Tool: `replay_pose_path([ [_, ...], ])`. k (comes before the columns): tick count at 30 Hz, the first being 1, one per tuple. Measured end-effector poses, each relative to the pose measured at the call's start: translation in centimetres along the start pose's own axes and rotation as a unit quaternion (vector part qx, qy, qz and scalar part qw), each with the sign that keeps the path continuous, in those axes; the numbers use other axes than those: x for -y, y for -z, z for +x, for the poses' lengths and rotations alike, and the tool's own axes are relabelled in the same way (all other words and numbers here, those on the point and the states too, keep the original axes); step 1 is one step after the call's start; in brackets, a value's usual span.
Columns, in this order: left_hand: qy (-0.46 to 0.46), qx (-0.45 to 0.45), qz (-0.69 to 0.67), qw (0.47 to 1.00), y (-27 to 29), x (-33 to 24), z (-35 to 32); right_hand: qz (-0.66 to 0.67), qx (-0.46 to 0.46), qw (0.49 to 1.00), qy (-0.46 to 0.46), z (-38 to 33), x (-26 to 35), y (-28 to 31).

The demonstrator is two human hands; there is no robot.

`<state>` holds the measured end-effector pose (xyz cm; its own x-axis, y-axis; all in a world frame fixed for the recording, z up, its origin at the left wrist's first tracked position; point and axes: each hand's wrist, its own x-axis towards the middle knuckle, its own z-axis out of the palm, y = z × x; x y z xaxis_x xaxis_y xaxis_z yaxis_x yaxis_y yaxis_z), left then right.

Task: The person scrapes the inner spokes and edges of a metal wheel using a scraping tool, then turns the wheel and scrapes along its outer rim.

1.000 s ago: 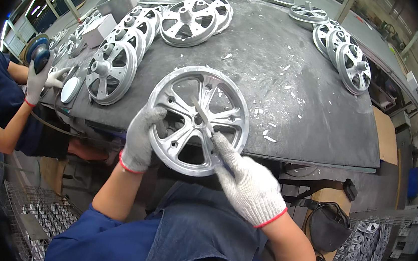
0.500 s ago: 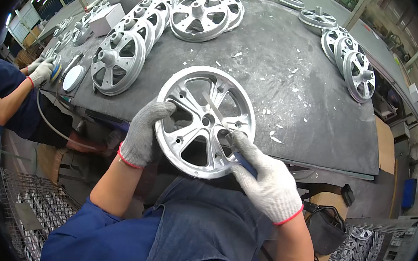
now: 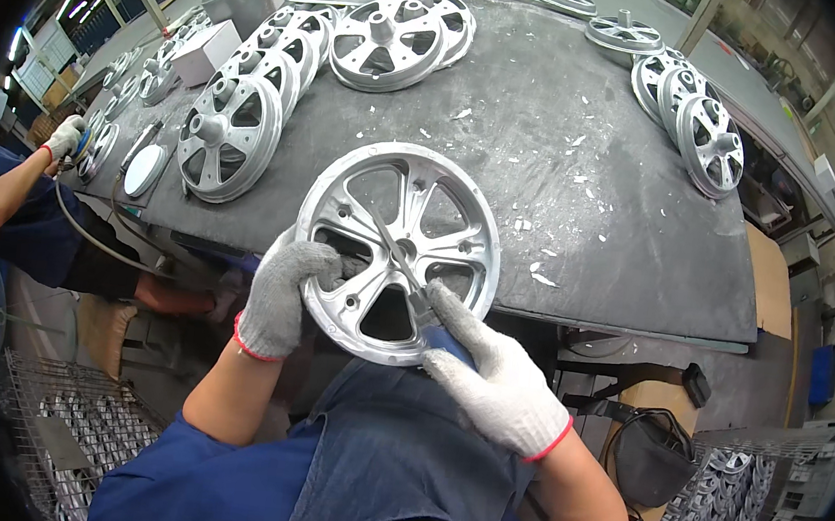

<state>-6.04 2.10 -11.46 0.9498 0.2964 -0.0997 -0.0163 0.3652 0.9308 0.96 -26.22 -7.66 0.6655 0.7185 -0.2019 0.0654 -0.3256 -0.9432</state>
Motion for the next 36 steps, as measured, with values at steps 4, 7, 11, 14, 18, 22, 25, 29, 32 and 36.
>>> replay_pose_path([
  [4,-0.012,-0.028,-0.097,0.995,-3.1,1.1,0.2,0.315,0.059,0.939,-0.122,-0.3,-0.8,1.5],
  [7,-0.080,-0.045,-0.079,0.993,-4.3,4.8,0.3,0.285,-0.024,0.955,-0.077,-1.1,-0.2,1.8],
  [11,-0.007,-0.020,0.011,1.000,-6.9,4.0,-1.0,0.108,-0.118,0.984,-0.072,-0.3,-0.2,2.4],
  [14,-0.041,-0.082,-0.075,0.993,-4.4,3.8,1.8,-0.044,-0.155,0.987,0.024,0.3,-1.6,2.7],
  [18,-0.060,-0.001,-0.054,0.997,-3.8,0.0,4.9,-0.234,-0.174,0.946,0.143,1.6,-2.1,2.3],
  [22,-0.008,-0.012,0.041,0.999,-4.0,-0.6,5.3,-0.319,-0.170,0.926,0.109,1.8,-2.9,1.6],
  [25,-0.018,-0.013,0.095,0.995,-3.2,-0.2,4.8,-0.351,-0.166,0.914,0.117,1.2,-2.4,1.7],
  [29,-0.031,-0.017,0.140,0.990,-2.3,0.8,4.8,-0.317,-0.153,0.933,0.070,1.4,-2.1,1.5],
  [32,-0.004,-0.018,0.078,0.997,-2.2,1.7,3.9,-0.020,-0.036,0.999,0.024,0.7,-2.7,2.0],
  [36,-0.001,-0.039,0.065,0.997,-1.0,2.6,1.5,0.335,-0.018,0.941,-0.042,-3.0,-4.8,2.4],
])
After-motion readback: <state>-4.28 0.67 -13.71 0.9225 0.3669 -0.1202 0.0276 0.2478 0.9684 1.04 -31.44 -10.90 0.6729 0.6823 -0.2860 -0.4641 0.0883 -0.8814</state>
